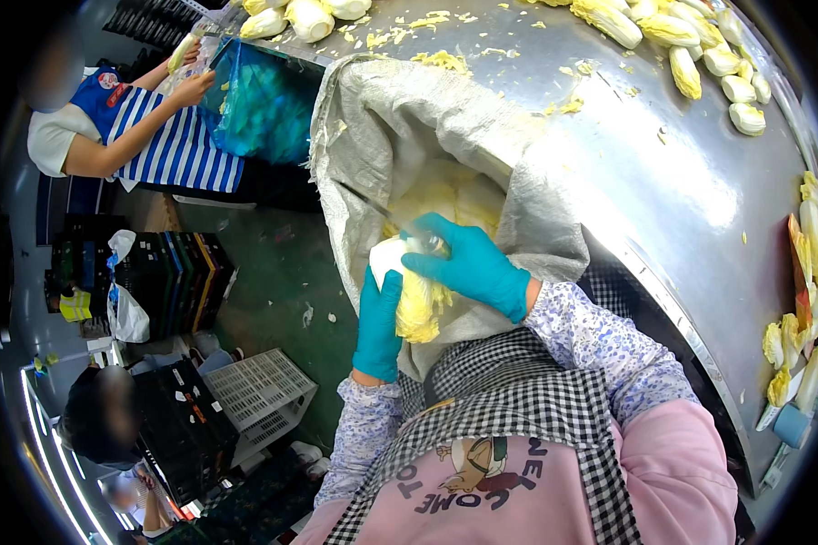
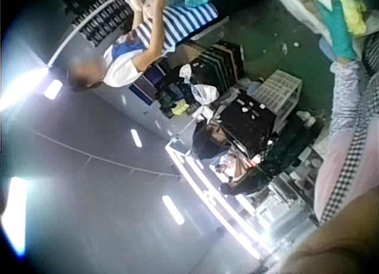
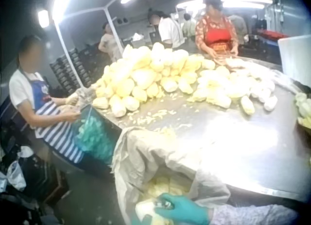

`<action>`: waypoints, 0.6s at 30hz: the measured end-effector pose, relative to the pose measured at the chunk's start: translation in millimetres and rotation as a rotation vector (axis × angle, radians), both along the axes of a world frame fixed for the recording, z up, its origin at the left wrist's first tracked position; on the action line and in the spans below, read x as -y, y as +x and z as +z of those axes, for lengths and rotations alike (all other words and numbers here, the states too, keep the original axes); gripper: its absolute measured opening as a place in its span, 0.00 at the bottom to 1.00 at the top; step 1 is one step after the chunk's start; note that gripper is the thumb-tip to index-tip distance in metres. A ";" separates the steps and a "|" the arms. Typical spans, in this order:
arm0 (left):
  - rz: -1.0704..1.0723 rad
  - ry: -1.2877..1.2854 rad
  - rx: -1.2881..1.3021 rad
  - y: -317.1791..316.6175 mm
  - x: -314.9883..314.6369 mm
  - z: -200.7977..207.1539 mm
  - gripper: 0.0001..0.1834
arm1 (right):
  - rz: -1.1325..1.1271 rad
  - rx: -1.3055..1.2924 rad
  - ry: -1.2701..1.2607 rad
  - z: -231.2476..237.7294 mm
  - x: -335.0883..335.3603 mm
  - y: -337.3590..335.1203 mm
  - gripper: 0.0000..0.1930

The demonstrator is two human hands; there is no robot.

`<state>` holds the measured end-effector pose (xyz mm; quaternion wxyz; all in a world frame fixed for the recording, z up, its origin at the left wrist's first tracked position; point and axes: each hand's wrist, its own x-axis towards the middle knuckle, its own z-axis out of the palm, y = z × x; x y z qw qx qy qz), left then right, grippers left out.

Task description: The person cuts the base of napa cabbage heads using a knife. They hold each cabbage in their left hand and slice the bottom with their right hand, then place the trimmed vegetable onto a metal table.

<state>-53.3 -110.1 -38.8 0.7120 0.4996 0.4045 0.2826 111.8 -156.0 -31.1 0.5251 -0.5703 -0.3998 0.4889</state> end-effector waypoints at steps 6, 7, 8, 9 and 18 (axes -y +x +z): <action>0.148 -0.313 0.353 -4.2 -11.8 -4.3 0.33 | -0.107 0.294 -0.066 -40.6 -1.7 11.1 0.15; 0.150 -0.344 0.416 -1.9 -14.4 1.1 0.33 | -0.163 0.377 -0.078 -48.8 -5.6 15.8 0.16; 0.138 -0.431 0.456 -2.4 -10.8 13.1 0.34 | -0.221 0.461 -0.090 -54.3 -9.1 21.1 0.17; 0.148 -0.415 0.411 -3.7 -11.1 12.2 0.34 | -0.222 0.482 -0.072 -52.3 -12.6 26.0 0.18; -0.034 -0.392 0.414 1.1 -20.3 2.4 0.31 | 0.236 0.291 0.063 21.2 -15.8 18.4 0.26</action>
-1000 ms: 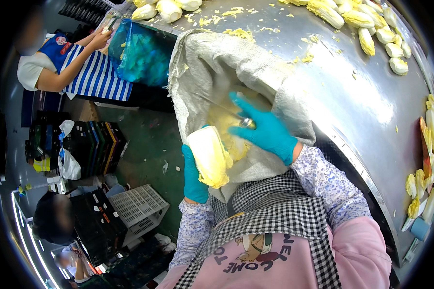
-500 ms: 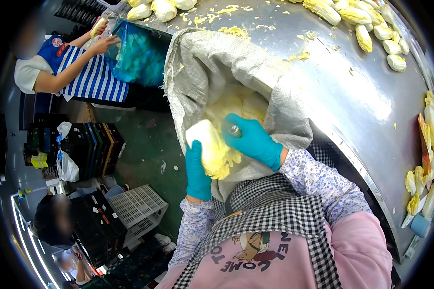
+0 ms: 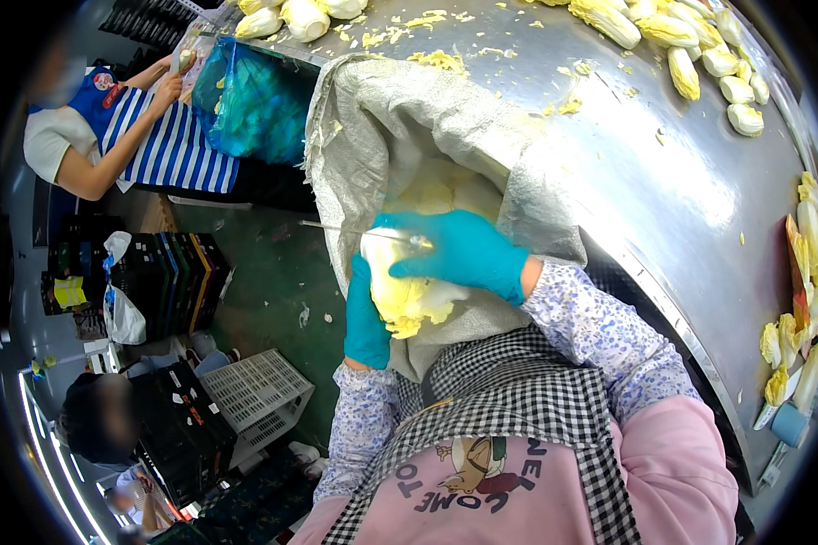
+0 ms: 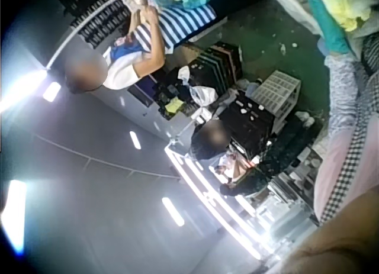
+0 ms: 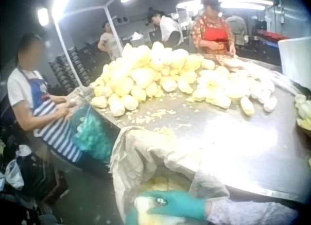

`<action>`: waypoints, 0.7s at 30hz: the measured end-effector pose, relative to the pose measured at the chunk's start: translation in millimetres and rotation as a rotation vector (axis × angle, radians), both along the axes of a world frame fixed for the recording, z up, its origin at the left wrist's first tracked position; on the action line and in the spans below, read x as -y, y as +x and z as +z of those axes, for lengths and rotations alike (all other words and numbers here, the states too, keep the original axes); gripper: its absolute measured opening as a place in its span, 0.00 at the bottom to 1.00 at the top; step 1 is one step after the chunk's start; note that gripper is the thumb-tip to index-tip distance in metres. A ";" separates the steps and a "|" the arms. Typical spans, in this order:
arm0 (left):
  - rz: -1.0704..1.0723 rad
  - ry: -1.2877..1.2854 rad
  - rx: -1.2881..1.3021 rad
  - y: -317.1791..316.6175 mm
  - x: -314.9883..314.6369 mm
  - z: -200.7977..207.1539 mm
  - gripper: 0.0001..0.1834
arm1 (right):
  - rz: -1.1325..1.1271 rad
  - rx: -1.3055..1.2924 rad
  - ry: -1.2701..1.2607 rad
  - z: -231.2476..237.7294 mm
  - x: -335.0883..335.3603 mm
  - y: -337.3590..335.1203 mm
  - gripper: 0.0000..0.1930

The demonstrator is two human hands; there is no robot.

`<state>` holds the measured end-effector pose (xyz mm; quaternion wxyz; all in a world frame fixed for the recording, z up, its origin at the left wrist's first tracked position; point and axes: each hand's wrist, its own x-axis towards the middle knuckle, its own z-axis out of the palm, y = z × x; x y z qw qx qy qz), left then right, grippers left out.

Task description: The person cuts the base of napa cabbage heads using a knife. They hold each cabbage in their left hand and slice the bottom with their right hand, then place the trimmed vegetable onto a metal table.

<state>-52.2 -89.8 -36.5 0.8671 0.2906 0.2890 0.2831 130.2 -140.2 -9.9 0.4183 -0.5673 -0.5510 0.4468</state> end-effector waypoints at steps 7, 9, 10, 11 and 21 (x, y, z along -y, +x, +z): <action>0.010 0.367 -0.201 5.8 4.1 7.4 0.33 | -0.209 -0.350 -0.132 -23.0 -2.5 -8.2 0.24; 0.065 0.156 -0.139 2.2 3.2 -4.0 0.32 | -0.221 -0.399 -0.122 -29.6 -1.1 -8.0 0.24; 0.092 0.052 -0.106 1.3 3.0 -8.6 0.31 | -0.226 -0.422 -0.116 -33.3 -0.6 -7.9 0.24; 0.131 -0.019 -0.080 2.2 3.3 -11.7 0.31 | -0.274 -0.367 -0.071 -36.5 0.2 -8.9 0.22; 0.152 0.089 -0.245 15.6 -4.2 -13.1 0.28 | -0.407 0.024 0.017 -29.8 5.1 -13.2 0.11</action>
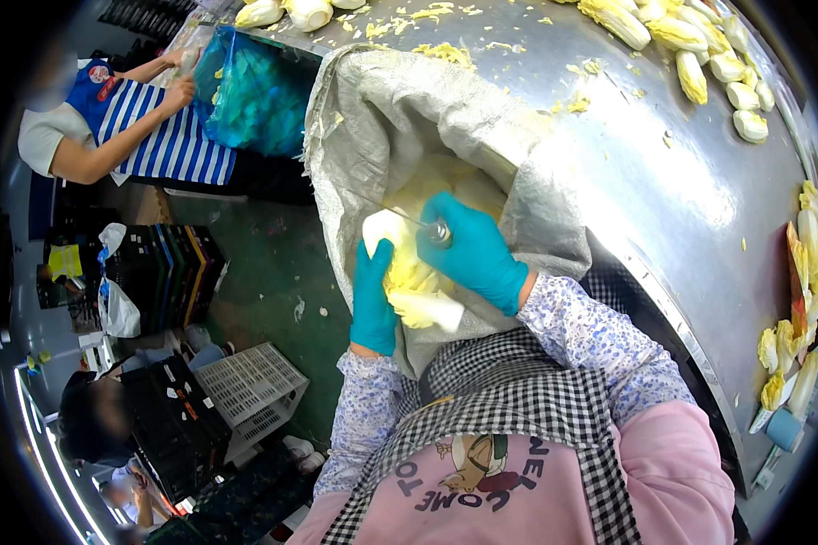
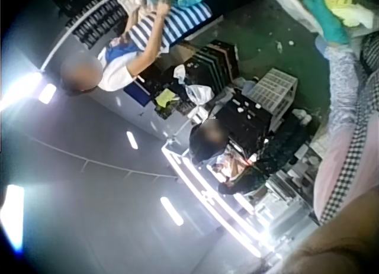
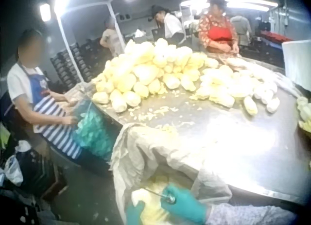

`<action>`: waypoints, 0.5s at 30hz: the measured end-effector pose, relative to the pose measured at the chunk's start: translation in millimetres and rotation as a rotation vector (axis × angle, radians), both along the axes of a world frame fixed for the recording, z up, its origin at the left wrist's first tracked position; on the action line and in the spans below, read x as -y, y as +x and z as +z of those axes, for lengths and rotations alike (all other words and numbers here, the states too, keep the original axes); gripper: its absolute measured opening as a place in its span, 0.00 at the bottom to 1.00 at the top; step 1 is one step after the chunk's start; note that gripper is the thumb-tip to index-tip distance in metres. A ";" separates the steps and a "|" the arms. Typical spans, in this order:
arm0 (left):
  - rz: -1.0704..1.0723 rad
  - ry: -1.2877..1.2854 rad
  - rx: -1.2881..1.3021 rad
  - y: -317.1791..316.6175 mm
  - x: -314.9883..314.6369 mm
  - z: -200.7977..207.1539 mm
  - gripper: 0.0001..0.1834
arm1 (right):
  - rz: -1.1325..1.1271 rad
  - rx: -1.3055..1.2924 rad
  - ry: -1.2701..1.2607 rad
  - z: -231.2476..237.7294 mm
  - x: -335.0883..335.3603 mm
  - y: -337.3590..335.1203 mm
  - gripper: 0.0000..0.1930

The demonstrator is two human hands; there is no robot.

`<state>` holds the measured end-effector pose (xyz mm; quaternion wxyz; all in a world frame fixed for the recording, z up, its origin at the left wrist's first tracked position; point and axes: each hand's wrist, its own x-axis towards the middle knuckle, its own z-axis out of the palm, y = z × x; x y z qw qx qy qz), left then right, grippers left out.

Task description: The person cuts the base of napa cabbage heads using a knife. They hold each cabbage in their left hand and slice the bottom with their right hand, then place the trimmed vegetable onto a metal table.

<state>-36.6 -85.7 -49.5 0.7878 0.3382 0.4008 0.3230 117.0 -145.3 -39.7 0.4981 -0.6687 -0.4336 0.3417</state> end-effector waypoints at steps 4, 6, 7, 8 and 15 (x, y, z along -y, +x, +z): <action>0.197 -0.166 0.147 -17.2 -15.9 -8.3 0.29 | -0.141 0.033 -0.031 -32.9 -11.5 18.6 0.10; 0.261 -0.103 0.065 -21.4 -18.6 -2.3 0.31 | -0.160 0.214 -0.108 -52.2 -16.6 35.7 0.14; 0.260 -0.044 0.027 -22.4 -20.7 0.1 0.30 | -0.128 0.245 -0.149 -55.0 -17.4 42.0 0.18; 0.258 0.015 -0.012 -22.4 -22.3 1.6 0.30 | -0.098 0.276 -0.190 -57.3 -18.1 45.0 0.21; -0.001 0.136 0.042 -18.0 -22.4 -6.2 0.28 | 0.328 0.022 0.074 7.4 -27.7 10.6 0.38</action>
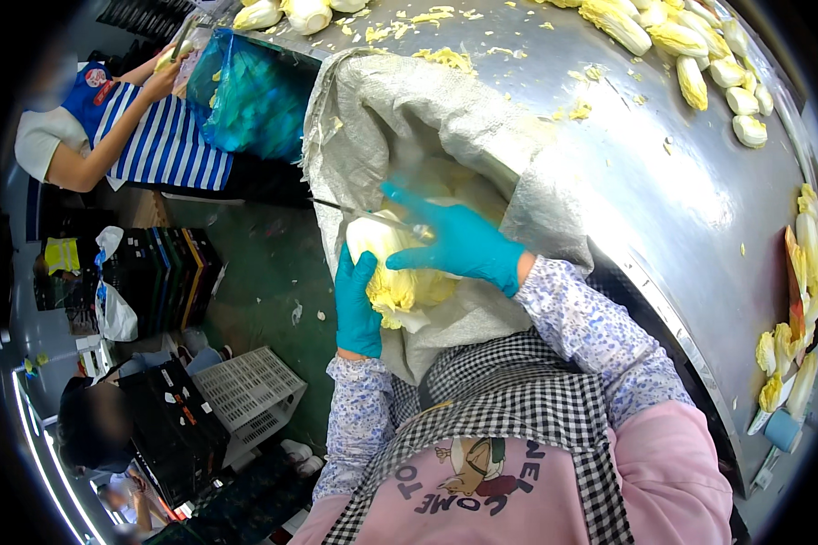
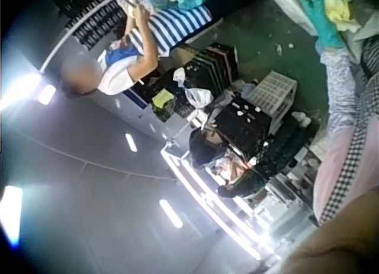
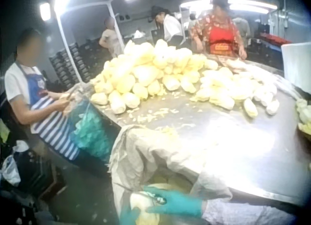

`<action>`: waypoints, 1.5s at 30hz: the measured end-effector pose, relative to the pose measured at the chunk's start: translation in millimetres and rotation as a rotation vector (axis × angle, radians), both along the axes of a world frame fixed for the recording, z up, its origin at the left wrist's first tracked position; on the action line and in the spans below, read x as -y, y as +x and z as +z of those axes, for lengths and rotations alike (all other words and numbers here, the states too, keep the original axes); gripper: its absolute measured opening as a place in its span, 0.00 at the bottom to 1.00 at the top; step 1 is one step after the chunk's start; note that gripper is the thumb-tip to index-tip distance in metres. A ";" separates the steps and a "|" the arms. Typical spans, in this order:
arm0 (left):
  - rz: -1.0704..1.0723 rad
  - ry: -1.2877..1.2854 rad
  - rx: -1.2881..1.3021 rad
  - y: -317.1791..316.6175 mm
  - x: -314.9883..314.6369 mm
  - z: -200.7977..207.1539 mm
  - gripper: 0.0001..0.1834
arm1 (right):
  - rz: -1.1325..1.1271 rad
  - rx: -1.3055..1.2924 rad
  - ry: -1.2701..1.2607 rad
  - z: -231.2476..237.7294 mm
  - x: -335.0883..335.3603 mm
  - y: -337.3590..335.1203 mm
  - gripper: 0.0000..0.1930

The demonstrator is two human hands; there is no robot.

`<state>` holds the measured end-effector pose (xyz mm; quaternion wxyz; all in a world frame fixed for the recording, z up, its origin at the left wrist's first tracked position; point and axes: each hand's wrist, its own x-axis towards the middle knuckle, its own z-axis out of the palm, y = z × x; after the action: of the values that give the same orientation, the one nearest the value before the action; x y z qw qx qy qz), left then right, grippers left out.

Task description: The person cuts the base of napa cabbage heads using a knife. They hold each cabbage in their left hand and slice the bottom with their right hand, then place the trimmed vegetable onto a metal table.

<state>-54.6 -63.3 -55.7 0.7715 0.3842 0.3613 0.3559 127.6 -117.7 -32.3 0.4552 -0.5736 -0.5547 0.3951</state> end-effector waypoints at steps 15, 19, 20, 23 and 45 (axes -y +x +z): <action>0.019 0.186 -0.036 10.3 -0.7 -12.1 0.30 | -0.004 -0.269 -0.108 -7.9 1.5 -6.5 0.29; -0.009 0.135 0.029 8.9 1.7 -6.2 0.30 | -0.041 -0.263 -0.144 -13.5 4.3 -3.1 0.27; -0.016 0.103 0.067 9.1 1.5 -5.3 0.30 | -0.073 -0.329 -0.096 -22.7 3.3 -3.9 0.26; -0.074 -0.090 0.127 5.2 -4.0 -9.5 0.25 | -0.166 -0.367 -0.039 -38.3 2.1 -7.3 0.25; -0.151 -0.084 0.207 -5.9 18.1 -14.7 0.33 | 0.106 -0.211 0.007 -24.2 12.1 -12.9 0.40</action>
<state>-60.5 -81.4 -70.4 0.8446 0.3390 0.2645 0.3190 114.7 -129.8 -56.5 0.4916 -0.4970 -0.5347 0.4748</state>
